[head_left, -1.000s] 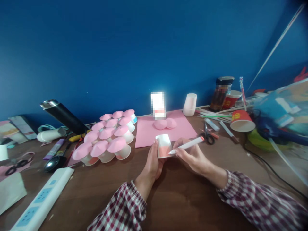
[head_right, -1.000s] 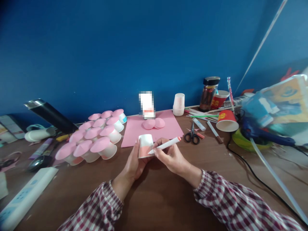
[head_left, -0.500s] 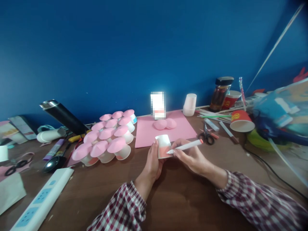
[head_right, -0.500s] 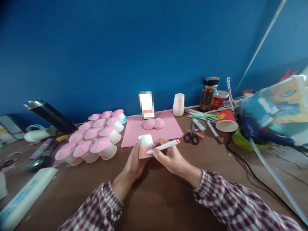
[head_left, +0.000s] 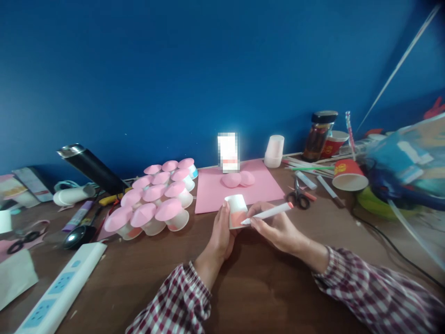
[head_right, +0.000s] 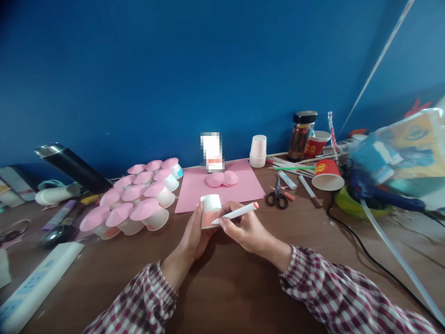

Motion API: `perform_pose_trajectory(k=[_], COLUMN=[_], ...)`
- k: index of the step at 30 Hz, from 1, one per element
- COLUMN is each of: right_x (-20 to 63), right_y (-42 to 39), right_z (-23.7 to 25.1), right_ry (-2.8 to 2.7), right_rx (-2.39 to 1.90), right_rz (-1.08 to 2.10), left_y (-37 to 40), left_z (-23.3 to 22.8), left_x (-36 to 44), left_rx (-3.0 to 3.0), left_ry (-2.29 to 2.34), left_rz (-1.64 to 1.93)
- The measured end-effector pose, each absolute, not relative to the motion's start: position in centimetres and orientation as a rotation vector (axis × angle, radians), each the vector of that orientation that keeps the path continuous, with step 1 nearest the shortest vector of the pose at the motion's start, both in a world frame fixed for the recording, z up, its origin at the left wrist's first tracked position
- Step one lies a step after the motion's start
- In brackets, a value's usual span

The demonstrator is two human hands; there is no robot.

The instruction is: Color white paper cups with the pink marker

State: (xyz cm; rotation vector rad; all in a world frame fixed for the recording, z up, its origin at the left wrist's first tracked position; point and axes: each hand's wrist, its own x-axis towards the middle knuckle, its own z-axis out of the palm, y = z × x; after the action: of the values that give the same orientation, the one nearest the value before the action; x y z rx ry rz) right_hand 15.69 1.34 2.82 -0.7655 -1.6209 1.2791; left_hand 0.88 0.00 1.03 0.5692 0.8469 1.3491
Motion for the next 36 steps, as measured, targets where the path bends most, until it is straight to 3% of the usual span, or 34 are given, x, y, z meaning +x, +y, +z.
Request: perform_pose_trajectory(k=[8,16,22,36], right_x=[15.3,14.8,15.0,14.7], right_y=[2.0,1.4,1.7,1.9], right_z=[2.0,1.1,0.1,-0.9], right_ry=[-1.143,-1.345,-1.539,-1.659], right_rx=[-0.897,-1.006,-1.017,-0.916], right_rz=[1.284,1.125,0.938,0.892], left_y=[0.2,0.3,0.4,0.8], left_z=[0.4,1.3,1.1,0.0], left_x=[0.3,-0.4,-0.3,-0.2], left_rx=[0.431,0.429,0.375,0.445], left_ry=[0.814,0.640,0.627,0.762], left_rz=[1.384,1.234,1.355,1.355])
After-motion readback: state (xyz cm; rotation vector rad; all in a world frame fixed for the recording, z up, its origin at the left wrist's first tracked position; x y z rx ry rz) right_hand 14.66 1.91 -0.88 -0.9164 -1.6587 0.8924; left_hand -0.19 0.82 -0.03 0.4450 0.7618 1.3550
